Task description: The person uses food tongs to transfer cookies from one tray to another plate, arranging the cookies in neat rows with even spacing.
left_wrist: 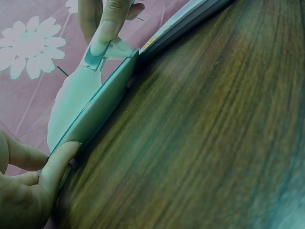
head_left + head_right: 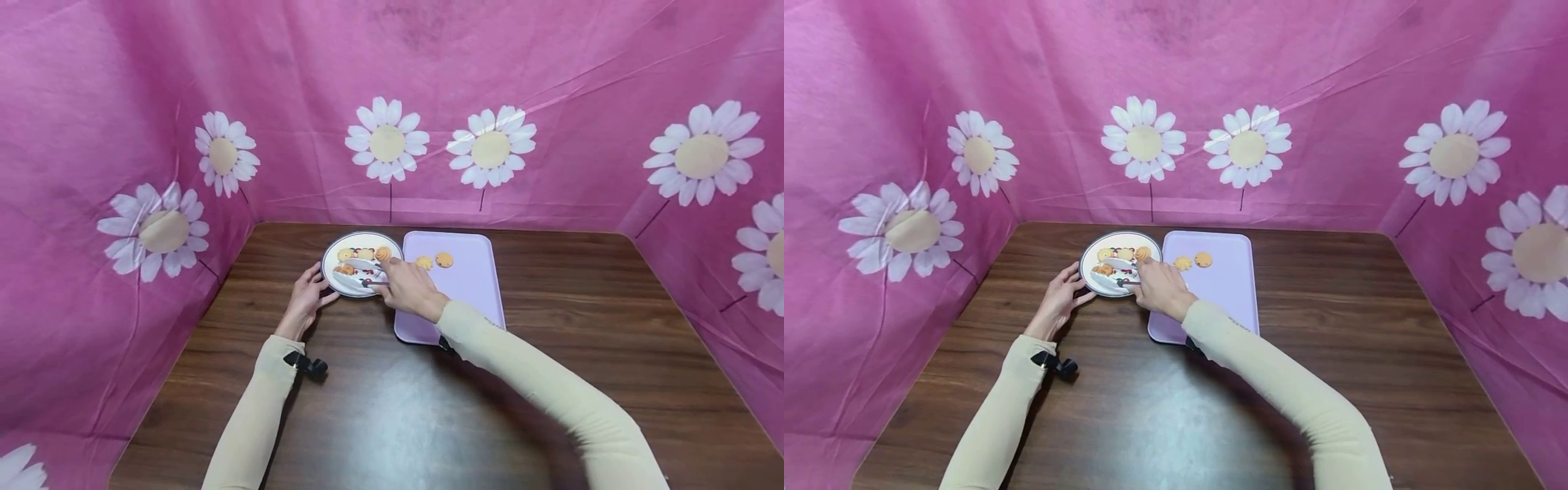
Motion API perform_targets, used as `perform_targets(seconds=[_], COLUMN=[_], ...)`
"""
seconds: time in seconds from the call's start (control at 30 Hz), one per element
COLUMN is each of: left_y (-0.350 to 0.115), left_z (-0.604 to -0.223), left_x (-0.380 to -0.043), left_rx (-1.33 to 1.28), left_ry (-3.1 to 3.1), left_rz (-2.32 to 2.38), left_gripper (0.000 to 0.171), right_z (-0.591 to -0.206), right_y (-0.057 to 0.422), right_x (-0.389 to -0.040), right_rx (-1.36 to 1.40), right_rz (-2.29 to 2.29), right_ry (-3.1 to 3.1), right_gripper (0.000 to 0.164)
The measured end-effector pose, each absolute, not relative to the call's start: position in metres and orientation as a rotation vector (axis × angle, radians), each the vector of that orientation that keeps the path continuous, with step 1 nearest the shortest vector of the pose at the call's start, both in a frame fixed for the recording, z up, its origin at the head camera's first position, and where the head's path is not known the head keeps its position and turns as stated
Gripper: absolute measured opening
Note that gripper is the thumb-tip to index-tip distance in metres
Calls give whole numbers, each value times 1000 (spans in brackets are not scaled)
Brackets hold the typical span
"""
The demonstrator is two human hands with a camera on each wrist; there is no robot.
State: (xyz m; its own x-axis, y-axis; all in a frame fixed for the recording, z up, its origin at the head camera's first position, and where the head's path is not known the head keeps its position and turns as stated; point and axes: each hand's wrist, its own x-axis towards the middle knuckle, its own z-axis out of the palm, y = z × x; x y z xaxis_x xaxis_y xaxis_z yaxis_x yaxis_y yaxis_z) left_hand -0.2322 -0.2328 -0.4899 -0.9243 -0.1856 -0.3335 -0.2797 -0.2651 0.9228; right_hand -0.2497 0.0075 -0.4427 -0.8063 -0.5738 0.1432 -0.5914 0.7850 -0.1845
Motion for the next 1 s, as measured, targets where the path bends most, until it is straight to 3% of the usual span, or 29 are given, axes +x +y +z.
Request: perform_targets(seconds=[0.2,0.83,1.0], left_y=[-233,-229,-231], left_z=[-487,-489,-490], left_x=[-232,-231,-232], left_rx=[-571,-554,-553], left_ry=[1896,1894,1889], left_rz=[2382,2371,2377], left_gripper=[65,65,65], right_z=[-441,-444,-442], right_y=[4,9,16], right_x=[-252,-249,-252], right_rx=[957,954,950], right_rz=[350,380,441], right_ry=[-2867,-2865,-2853], right_gripper=[43,59,57])
